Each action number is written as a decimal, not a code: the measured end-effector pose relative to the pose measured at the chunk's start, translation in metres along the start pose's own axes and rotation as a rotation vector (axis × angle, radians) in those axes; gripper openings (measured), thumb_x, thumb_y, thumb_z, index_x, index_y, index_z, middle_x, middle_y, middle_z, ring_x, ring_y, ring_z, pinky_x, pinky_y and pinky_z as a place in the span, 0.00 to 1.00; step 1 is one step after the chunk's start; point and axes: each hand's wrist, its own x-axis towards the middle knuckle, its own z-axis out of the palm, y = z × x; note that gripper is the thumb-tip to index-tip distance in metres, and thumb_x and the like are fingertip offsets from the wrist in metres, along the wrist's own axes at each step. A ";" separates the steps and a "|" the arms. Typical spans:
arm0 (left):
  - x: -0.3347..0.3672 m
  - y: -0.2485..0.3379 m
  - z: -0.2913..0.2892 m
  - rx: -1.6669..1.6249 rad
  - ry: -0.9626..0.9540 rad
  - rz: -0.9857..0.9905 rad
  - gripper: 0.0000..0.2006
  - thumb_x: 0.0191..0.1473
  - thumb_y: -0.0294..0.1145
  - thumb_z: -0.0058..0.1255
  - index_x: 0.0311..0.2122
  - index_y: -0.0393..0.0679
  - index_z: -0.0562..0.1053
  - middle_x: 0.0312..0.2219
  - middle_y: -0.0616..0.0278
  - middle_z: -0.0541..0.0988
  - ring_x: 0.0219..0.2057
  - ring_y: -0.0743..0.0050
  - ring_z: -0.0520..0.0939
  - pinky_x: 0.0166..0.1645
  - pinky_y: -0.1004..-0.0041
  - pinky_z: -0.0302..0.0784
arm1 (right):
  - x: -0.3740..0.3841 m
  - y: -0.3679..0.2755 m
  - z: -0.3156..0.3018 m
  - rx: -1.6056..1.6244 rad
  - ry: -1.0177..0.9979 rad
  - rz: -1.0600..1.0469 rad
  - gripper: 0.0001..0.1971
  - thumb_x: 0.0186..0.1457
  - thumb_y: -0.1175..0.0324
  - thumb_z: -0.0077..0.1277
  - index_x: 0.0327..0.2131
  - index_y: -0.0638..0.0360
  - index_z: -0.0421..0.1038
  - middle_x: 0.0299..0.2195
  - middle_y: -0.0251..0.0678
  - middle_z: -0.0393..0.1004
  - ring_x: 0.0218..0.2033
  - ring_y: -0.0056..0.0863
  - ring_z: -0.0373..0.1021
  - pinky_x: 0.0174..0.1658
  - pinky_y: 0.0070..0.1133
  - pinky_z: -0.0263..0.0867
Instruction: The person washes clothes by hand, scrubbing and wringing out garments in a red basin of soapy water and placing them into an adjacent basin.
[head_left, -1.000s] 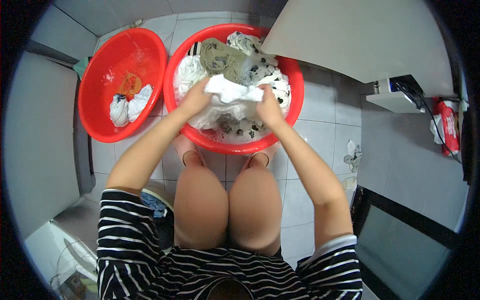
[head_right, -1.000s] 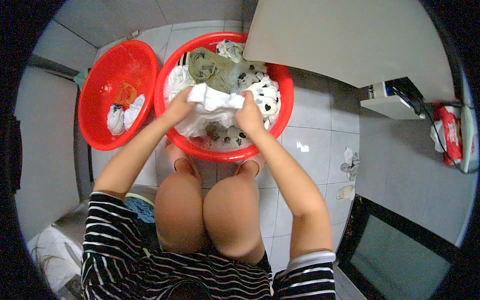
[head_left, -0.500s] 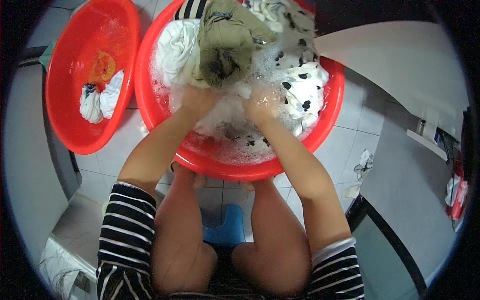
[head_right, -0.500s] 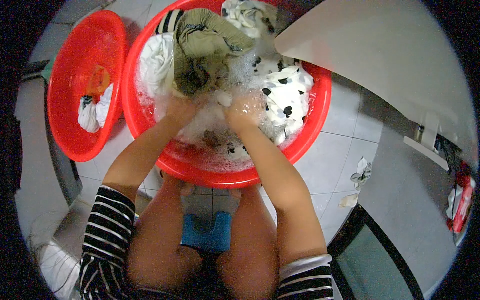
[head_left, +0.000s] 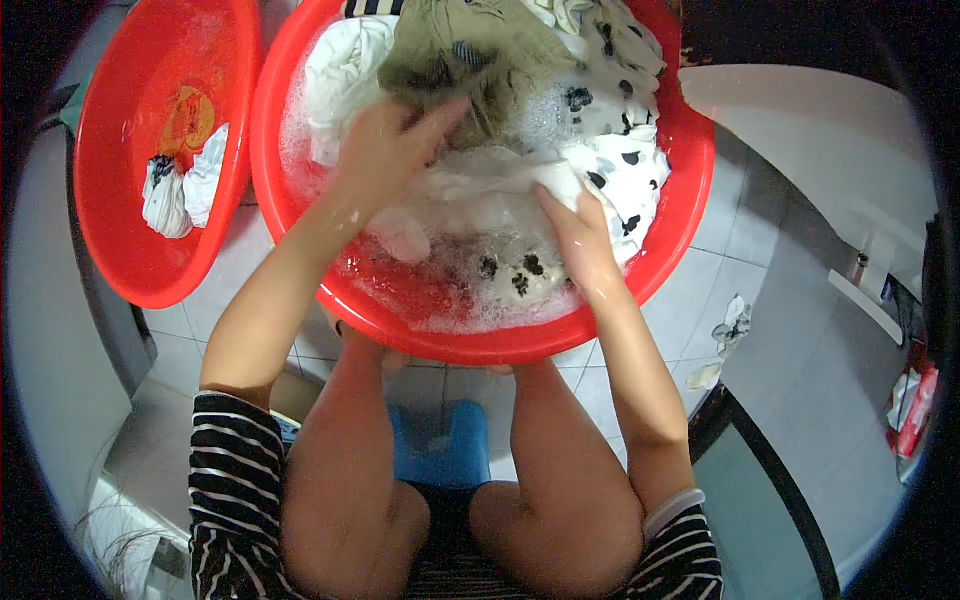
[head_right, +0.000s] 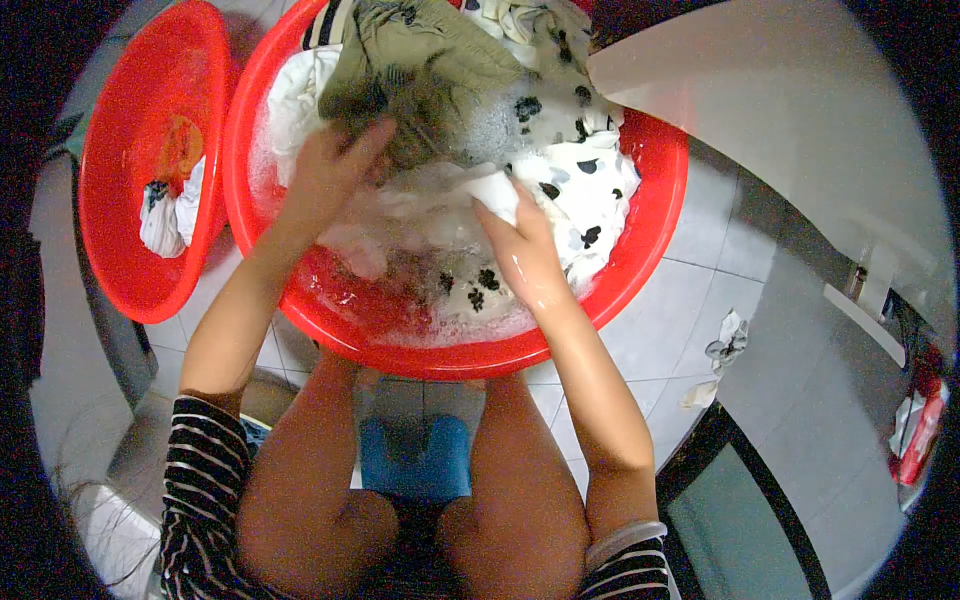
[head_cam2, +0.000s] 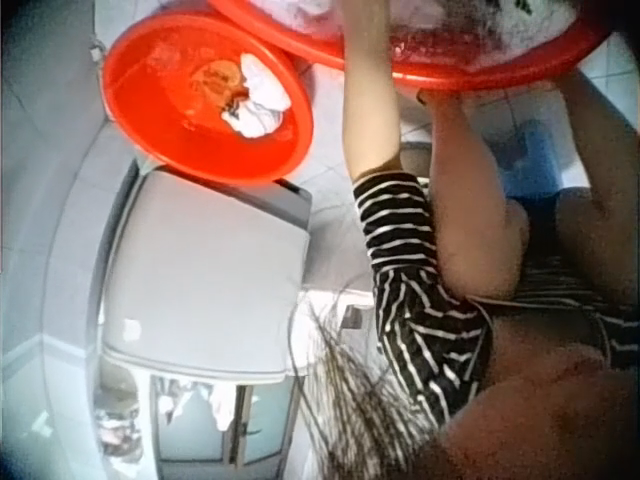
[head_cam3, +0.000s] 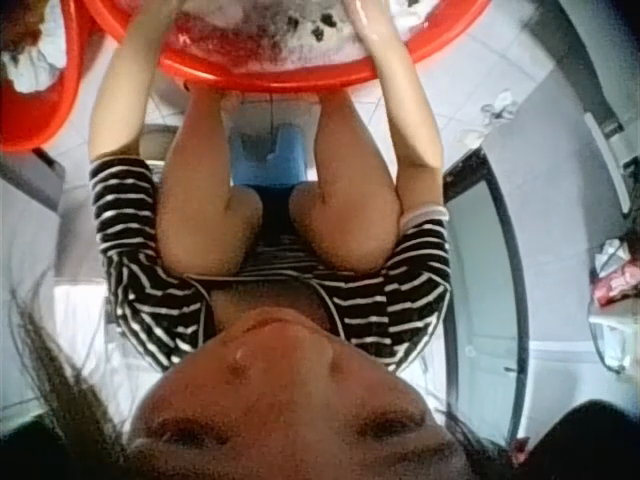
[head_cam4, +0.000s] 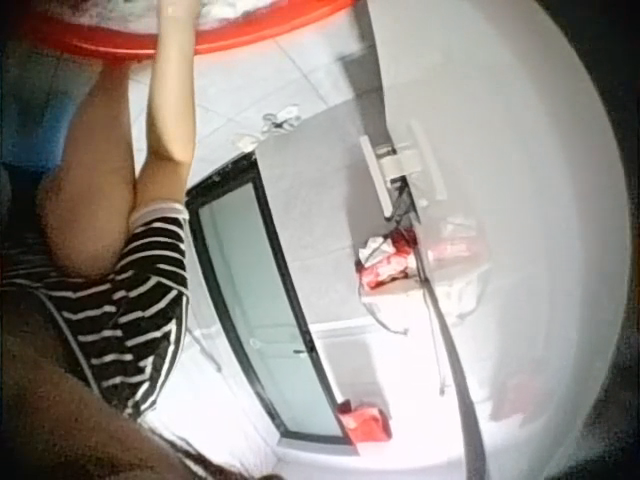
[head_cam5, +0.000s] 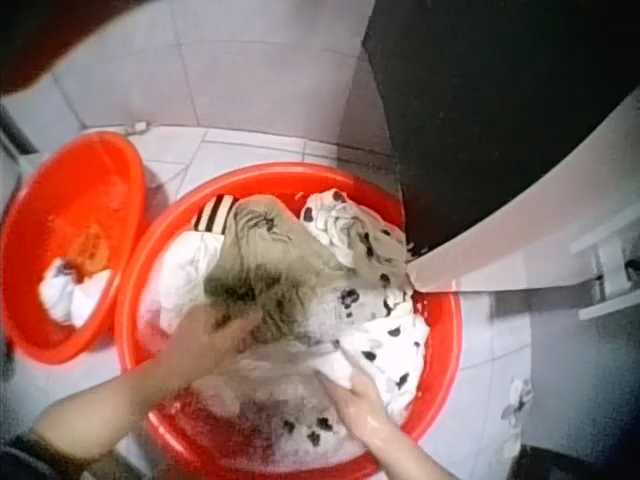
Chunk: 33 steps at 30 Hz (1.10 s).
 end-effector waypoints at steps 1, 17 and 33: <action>0.012 0.017 -0.005 -0.129 -0.010 -0.087 0.27 0.47 0.57 0.52 0.37 0.38 0.74 0.29 0.60 0.78 0.31 0.74 0.76 0.35 0.74 0.70 | -0.007 -0.015 -0.008 0.054 -0.017 0.105 0.11 0.55 0.70 0.47 0.40 0.64 0.70 0.36 0.31 0.70 0.39 0.20 0.64 0.43 0.17 0.60; -0.054 -0.003 0.022 -0.048 -0.173 0.454 0.30 0.46 0.38 0.56 0.54 0.40 0.61 0.50 0.49 0.68 0.50 0.58 0.71 0.47 0.63 0.71 | -0.063 -0.043 -0.051 0.806 -0.376 0.313 0.29 0.47 0.79 0.48 0.55 0.70 0.54 0.49 0.46 0.66 0.50 0.37 0.65 0.54 0.30 0.60; -0.014 -0.049 0.057 0.670 -0.385 0.067 0.23 0.52 0.36 0.42 0.54 0.48 0.59 0.33 0.50 0.77 0.33 0.49 0.78 0.38 0.57 0.73 | 0.015 0.026 0.045 -0.622 0.060 0.228 0.23 0.55 0.62 0.47 0.51 0.63 0.58 0.38 0.56 0.68 0.41 0.50 0.66 0.40 0.34 0.63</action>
